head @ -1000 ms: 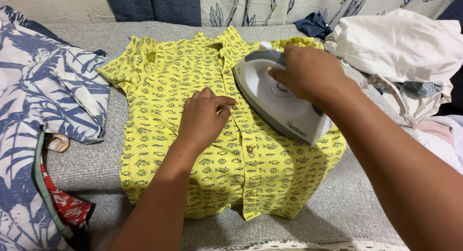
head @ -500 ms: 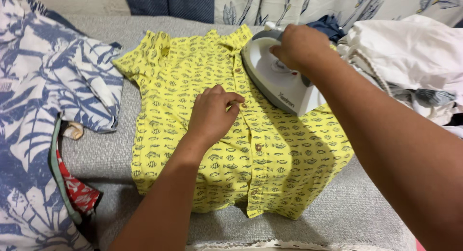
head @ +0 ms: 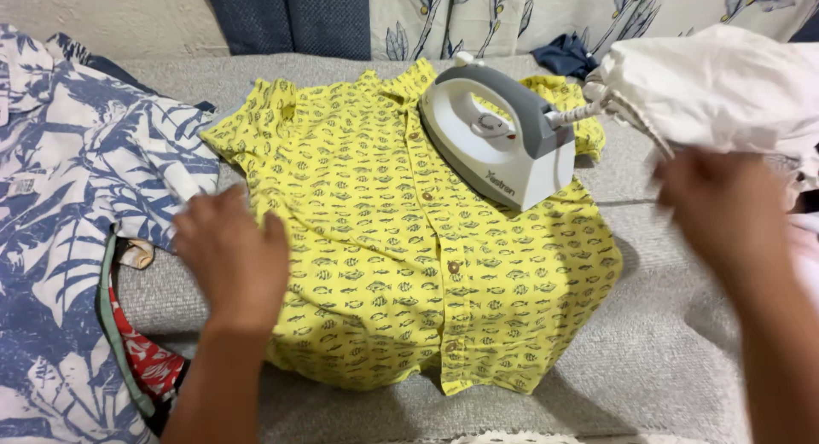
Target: The person irons a yellow short-sleeved shirt with a fish pattern on a bed. They repeatedly smooth the fabric with their hands and move the iron across the front, sleeves, and collar areas.
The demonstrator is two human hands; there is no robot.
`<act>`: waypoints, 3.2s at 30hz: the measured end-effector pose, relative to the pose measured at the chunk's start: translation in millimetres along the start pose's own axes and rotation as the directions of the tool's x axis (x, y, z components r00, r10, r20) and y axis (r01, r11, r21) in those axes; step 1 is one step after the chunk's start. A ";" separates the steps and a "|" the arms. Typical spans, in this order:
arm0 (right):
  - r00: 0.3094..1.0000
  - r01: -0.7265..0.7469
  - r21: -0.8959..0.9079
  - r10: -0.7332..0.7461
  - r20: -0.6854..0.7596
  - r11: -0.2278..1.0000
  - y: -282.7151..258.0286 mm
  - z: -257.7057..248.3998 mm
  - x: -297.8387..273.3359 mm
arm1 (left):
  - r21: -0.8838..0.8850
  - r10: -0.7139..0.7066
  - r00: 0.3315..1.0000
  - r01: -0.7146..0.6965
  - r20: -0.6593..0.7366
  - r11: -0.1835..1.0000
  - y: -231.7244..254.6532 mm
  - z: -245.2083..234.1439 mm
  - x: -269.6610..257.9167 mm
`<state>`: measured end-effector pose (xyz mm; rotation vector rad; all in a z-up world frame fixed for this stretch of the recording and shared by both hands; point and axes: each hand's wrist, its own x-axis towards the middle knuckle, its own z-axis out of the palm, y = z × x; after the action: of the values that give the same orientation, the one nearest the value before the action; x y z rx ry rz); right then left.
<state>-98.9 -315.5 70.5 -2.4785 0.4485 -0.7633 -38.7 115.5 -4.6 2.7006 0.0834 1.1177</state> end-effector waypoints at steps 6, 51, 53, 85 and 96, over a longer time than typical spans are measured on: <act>0.994 -0.012 -0.332 0.049 0.102 0.943 31.2 60.4 -24.9 | 0.034 -0.213 0.944 0.211 0.253 0.977 8.8 -7.3 6.7; 0.874 0.304 -0.307 -0.135 0.468 0.902 -124.3 76.9 93.9 | -0.480 0.397 0.875 -0.232 0.276 0.846 117.6 110.8 68.8; 0.882 0.301 -0.354 -0.117 0.456 0.885 -127.8 82.5 96.7 | -0.410 0.363 0.845 -0.193 0.393 0.891 123.2 107.4 76.6; 0.915 0.281 -0.484 -0.079 0.397 0.829 -126.0 117.0 132.7 | -0.455 0.350 0.911 -0.222 0.220 0.863 122.5 114.8 63.2; 0.915 0.083 -0.466 0.118 0.385 0.881 -128.7 70.2 76.8 | -0.458 0.353 0.904 -0.215 0.240 0.862 124.0 110.5 64.8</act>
<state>23.9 -218.3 124.2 -2.9830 0.5508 -0.1098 81.2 -16.4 -8.3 2.4933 -0.5703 0.6463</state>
